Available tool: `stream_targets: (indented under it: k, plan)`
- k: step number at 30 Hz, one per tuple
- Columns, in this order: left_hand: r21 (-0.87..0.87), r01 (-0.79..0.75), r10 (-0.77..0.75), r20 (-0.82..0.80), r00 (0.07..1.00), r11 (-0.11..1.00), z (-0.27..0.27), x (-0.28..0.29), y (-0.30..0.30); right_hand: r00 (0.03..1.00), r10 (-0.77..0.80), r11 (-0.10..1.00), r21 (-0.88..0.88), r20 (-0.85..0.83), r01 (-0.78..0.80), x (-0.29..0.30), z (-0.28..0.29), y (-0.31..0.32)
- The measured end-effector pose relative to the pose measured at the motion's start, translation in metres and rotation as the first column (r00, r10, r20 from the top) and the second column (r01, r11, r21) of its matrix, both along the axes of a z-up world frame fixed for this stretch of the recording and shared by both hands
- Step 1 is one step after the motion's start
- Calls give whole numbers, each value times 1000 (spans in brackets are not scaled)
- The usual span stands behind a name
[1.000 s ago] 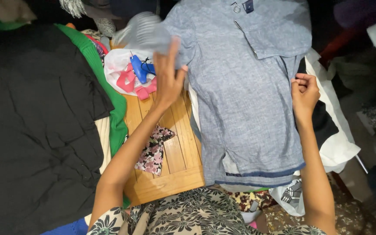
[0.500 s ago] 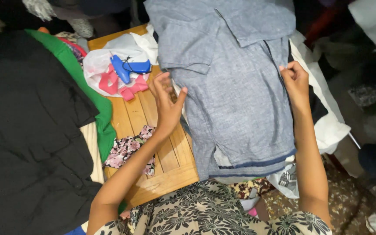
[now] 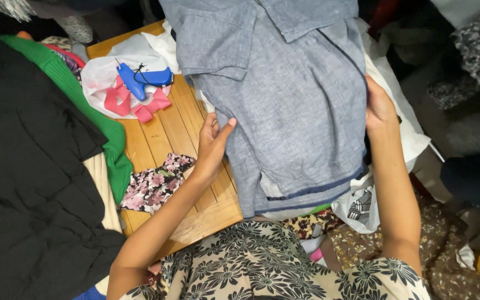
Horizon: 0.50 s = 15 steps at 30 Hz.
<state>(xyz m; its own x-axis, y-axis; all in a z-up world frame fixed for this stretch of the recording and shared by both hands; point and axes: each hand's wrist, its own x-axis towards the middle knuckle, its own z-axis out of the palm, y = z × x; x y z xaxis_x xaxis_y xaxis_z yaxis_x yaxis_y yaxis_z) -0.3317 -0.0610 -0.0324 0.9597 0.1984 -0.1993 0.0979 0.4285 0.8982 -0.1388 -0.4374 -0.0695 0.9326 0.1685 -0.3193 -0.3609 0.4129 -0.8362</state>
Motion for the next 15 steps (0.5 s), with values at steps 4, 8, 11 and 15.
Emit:
stream_targets:
  k: [4,8,11,15]
  plan:
    - [9,-2,1,40,999,1000,8,-8,-3,997,50,996,-83,67,-44,-19,26,22]
    - [31,-49,48,43,998,998,9,-12,-1,962,178,954,-275,209,-117,-44,54,44]
    - [148,-122,115,56,992,981,0,-14,-3,918,276,903,-404,287,-145,-61,77,59]
    - [681,-156,13,210,978,716,-16,-19,-11,821,428,797,-586,377,-147,-93,109,76]
